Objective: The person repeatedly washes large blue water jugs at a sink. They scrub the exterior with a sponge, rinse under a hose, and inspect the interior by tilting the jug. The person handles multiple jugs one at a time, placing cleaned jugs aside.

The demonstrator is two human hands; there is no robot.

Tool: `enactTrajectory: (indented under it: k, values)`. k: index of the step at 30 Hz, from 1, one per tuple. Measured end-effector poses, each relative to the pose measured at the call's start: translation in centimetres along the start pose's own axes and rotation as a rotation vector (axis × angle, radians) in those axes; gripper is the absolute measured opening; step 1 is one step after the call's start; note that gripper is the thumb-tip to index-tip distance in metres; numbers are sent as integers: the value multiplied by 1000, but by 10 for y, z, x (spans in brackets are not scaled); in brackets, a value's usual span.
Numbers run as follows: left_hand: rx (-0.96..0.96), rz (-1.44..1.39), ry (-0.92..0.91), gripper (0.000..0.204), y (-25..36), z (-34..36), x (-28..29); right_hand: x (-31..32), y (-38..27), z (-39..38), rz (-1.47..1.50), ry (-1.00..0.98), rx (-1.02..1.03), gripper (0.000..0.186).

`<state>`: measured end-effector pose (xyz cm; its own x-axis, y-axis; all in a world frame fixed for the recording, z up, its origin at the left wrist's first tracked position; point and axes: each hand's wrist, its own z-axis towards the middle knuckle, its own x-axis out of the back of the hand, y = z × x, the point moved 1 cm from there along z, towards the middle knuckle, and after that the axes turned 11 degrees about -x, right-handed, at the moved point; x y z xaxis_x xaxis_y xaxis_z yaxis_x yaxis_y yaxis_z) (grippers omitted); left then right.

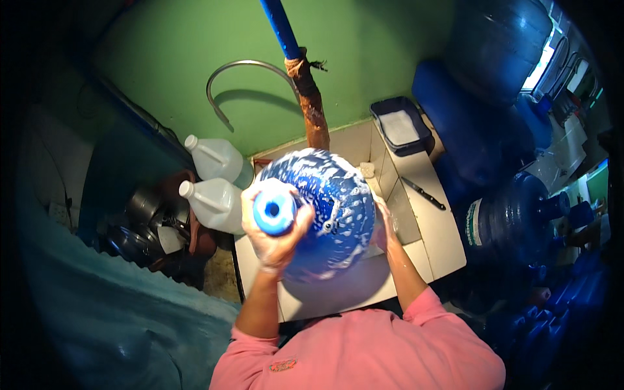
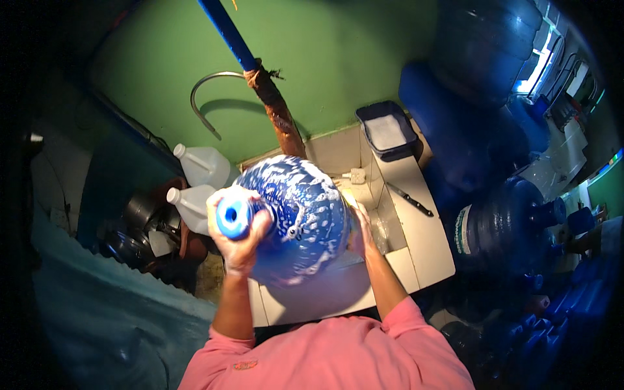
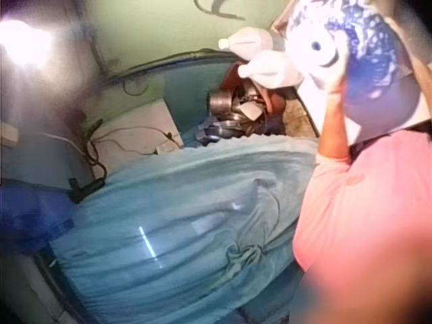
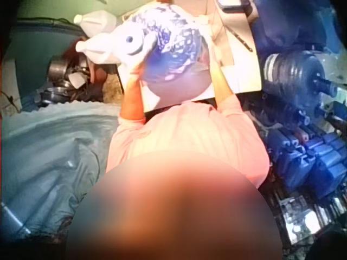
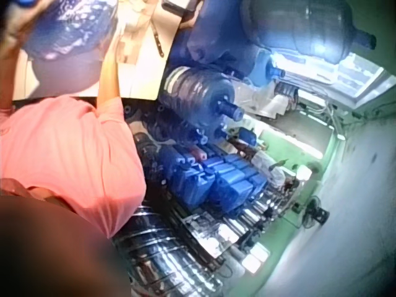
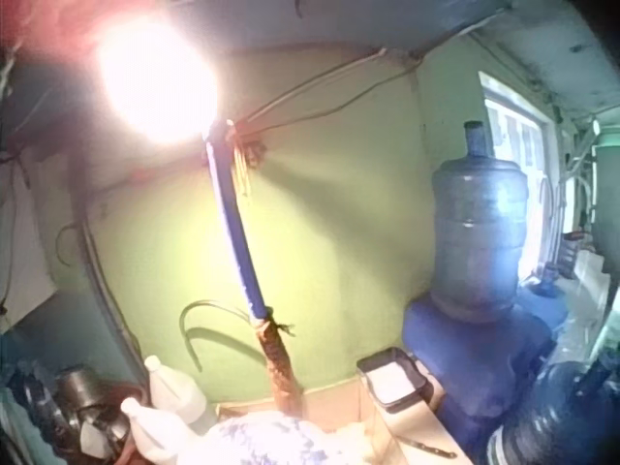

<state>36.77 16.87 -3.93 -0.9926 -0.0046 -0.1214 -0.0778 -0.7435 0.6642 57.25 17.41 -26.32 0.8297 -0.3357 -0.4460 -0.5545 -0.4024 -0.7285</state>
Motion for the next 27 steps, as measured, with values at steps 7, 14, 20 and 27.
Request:
enactTrajectory:
  k: [7, 14, 20, 27]
  values:
    - [108, 461, -217, 47, -55, -17, 23, -43, -11, -43, -235, -54, 765, 47]
    - [-55, 439, -392, 57, -86, -39, 42, -82, 37, -95, -1067, 150, 1142, 36]
    - [-94, 323, -61, 47, -85, -29, 46, -46, 99, -74, -844, 286, 1226, 61]
    - [104, -165, 321, 31, 4, -5, 134, 56, 17, 59, -327, -68, 238, 47]
